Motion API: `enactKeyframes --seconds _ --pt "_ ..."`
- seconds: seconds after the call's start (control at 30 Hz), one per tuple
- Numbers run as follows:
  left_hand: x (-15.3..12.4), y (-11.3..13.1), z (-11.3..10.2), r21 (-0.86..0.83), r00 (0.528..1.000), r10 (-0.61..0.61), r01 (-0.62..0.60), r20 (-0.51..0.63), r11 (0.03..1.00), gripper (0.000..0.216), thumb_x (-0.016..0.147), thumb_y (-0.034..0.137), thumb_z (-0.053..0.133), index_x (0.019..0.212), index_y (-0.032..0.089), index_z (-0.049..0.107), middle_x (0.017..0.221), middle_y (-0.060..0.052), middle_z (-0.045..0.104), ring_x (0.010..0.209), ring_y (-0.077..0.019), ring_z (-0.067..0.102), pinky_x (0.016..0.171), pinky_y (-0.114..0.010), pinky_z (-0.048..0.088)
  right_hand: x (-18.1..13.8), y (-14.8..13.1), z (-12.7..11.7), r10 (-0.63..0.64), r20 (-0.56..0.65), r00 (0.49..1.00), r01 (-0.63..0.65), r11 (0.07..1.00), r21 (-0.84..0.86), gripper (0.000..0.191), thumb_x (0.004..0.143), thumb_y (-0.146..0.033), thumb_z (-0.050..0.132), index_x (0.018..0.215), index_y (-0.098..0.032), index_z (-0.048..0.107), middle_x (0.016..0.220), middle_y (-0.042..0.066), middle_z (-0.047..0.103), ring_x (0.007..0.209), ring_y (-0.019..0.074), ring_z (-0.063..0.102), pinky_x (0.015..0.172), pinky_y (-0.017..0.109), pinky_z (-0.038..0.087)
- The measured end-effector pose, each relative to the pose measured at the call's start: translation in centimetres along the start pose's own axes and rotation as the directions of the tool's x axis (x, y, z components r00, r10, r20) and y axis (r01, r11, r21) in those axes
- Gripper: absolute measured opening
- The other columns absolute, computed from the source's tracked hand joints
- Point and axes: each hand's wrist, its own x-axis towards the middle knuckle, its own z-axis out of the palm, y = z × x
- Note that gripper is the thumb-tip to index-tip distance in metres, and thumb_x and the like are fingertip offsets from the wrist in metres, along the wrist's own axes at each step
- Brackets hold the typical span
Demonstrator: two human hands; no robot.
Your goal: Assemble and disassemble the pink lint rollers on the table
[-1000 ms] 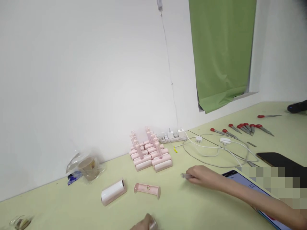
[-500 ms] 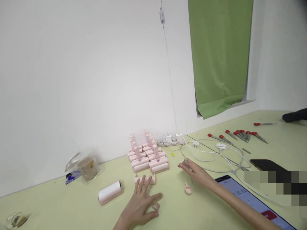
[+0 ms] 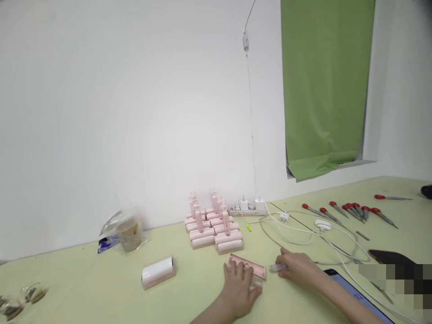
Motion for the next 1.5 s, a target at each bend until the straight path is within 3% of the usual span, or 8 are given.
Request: enactKeyframes --seconds 0.2,0.5,0.7,0.93,1.17,1.23,1.33,1.5 --pt "3.1 2.9 1.7 0.0 0.987 0.029 -0.03 -0.158 1.0 0.057 0.082 0.047 0.026 0.129 0.014 0.032 0.127 -0.017 0.041 0.117 -0.0377 0.03 0.097 -0.061 0.005 0.8 0.2 -4.0 0.045 -0.051 0.998 -0.048 0.997 -0.062 0.023 0.064 -0.019 0.055 0.085 -0.019 0.065 0.082 0.008 0.066 0.074 0.0259 0.061 0.058 0.028 0.037" --pt "-0.2 1.9 -0.6 -0.021 0.921 0.17 -0.189 -0.351 0.982 0.053 0.08 0.039 0.038 0.128 0.018 0.029 0.125 -0.007 0.045 0.116 -0.0222 0.036 0.104 -0.041 0.015 9.4 -9.6 -4.3 0.048 -0.209 0.977 -0.021 0.991 0.13 0.039 0.076 -0.045 0.044 0.099 -0.017 0.056 0.092 0.008 0.065 0.083 0.0225 0.059 0.058 0.025 0.036" --pt "-4.2 -4.1 -3.2 -0.232 0.726 -0.249 0.126 -0.641 0.965 0.057 0.074 0.027 0.048 0.123 0.011 0.025 0.125 -0.016 0.037 0.119 -0.0262 0.031 0.098 -0.045 0.025 7.8 -12.8 -3.8 -0.008 -0.348 0.938 0.09 0.972 0.219 0.018 0.072 -0.03 0.046 0.087 -0.02 0.052 0.071 0.001 0.063 0.065 0.0182 0.057 0.052 0.022 0.03" --pt "-7.0 -6.6 -5.0 -0.544 0.908 -0.374 0.222 -0.186 0.809 0.059 0.06 0.045 0.063 0.108 0.017 0.047 0.106 -0.008 0.05 0.105 -0.025 0.044 0.092 -0.036 0.033 2.8 -15.0 -3.2 -0.103 -0.374 0.922 0.239 0.91 0.338 0.007 0.064 -0.021 0.05 0.07 -0.021 0.047 0.06 -0.004 0.059 0.054 0.0142 0.054 0.049 0.02 0.032" --pt "-8.5 -7.6 -6.1 -0.633 0.875 -0.437 0.22 -0.209 0.742 0.098 0.049 0.046 0.069 0.129 0.016 0.021 0.134 -0.013 0.024 0.123 -0.0287 0.021 0.102 -0.039 0.018 -1.0 -12.9 -4.7 0.096 -0.56 0.823 0.347 0.695 0.63 0.018 0.07 -0.033 0.053 0.081 -0.018 0.052 0.065 0.002 0.062 0.054 0.0163 0.058 0.046 0.023 0.044" --pt "-8.1 -6.9 -7.8 -0.78 0.842 -0.476 0.111 -0.256 0.616 0.086 0.061 0.059 0.054 0.128 0.017 0.02 0.133 -0.014 0.027 0.12 -0.0281 0.029 0.1 -0.042 0.02 -2.1 -12.2 -4.5 -0.018 -0.623 0.782 0.476 0.662 0.579 0.018 0.071 -0.031 0.054 0.084 -0.019 0.054 0.072 0.004 0.064 0.059 0.0172 0.061 0.048 0.023 0.047" --pt "-7.5 -4.6 -10.0 -0.941 0.918 -0.396 0.149 0.017 0.303 0.074 0.07 0.069 0.026 0.114 0.012 0.042 0.103 -0.016 0.055 0.089 -0.0282 0.056 0.079 -0.044 0.041 -2.8 -11.3 -3.1 -0.272 -0.608 0.746 0.613 0.636 0.468 0.02 0.071 -0.026 0.057 0.089 -0.02 0.055 0.081 0.005 0.065 0.072 0.0182 0.062 0.06 0.024 0.05" --pt "-7.8 -1.6 -11.2 -0.946 0.915 -0.278 0.319 0.293 0.051 0.051 0.065 0.045 0.061 0.105 0.018 0.042 0.078 -0.003 0.059 0.064 -0.0166 0.059 0.063 -0.031 0.047 -1.4 -8.5 -1.0 -0.436 -0.414 0.799 0.561 0.788 0.254 0.028 0.081 -0.026 0.043 0.108 -0.026 0.051 0.106 0.008 0.056 0.072 0.017 0.061 0.056 0.028 0.048"
